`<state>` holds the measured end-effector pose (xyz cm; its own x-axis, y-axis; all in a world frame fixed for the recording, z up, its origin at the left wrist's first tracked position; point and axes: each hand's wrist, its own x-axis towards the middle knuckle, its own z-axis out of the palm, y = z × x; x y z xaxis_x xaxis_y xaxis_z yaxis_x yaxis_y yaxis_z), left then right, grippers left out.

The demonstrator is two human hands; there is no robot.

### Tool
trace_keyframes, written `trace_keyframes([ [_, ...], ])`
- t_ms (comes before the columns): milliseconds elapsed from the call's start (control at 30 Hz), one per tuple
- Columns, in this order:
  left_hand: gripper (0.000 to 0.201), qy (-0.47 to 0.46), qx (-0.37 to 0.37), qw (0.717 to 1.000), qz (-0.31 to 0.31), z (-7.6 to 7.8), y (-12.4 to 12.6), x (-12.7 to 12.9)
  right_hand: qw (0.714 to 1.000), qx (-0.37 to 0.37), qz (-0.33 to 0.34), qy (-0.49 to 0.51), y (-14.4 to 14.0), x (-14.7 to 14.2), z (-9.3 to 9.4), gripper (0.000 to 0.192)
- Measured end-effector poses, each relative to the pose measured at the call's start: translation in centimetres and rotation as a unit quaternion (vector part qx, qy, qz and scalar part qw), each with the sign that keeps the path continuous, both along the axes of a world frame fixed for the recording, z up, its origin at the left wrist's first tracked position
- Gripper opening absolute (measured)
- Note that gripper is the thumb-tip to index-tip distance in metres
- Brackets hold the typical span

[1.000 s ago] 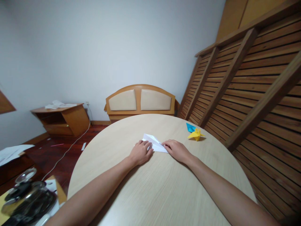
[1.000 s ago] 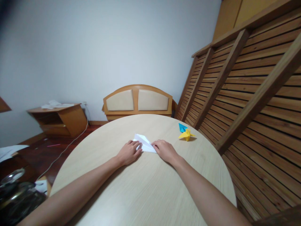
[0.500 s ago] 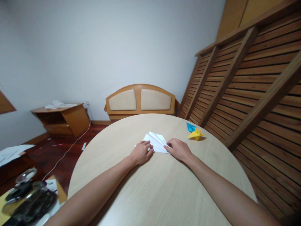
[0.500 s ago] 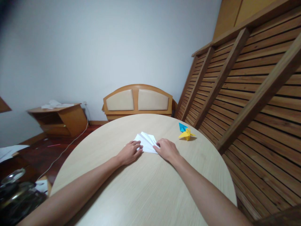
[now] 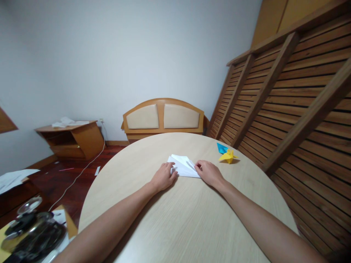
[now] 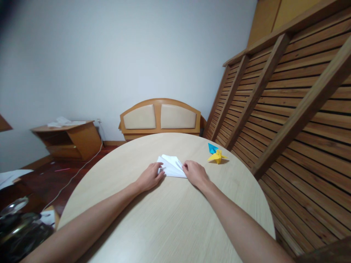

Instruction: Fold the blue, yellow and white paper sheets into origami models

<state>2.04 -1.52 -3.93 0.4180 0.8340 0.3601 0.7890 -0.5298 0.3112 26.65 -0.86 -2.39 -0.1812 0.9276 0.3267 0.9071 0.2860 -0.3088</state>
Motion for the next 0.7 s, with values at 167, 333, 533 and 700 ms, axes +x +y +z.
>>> trace_keyframes([
  [167,0.041,-0.053,-0.008,0.998,0.037,-0.4,0.7,-0.2,0.996,0.028,-0.022,0.086,0.5,0.4,0.3,0.020],
  [333,0.037,-0.097,-0.027,0.994,0.045,-0.7,1.2,-0.3,0.978,0.043,-0.040,0.202,1.4,1.1,0.2,0.021],
  [533,0.038,-0.135,-0.071,0.987,0.056,-0.5,1.4,-0.1,0.958,0.075,-0.052,0.270,2.0,1.2,-0.3,0.029],
  [700,0.044,-0.187,-0.136,0.972,0.050,0.0,1.1,0.3,0.955,0.089,-0.068,0.273,2.1,1.1,-0.4,0.031],
])
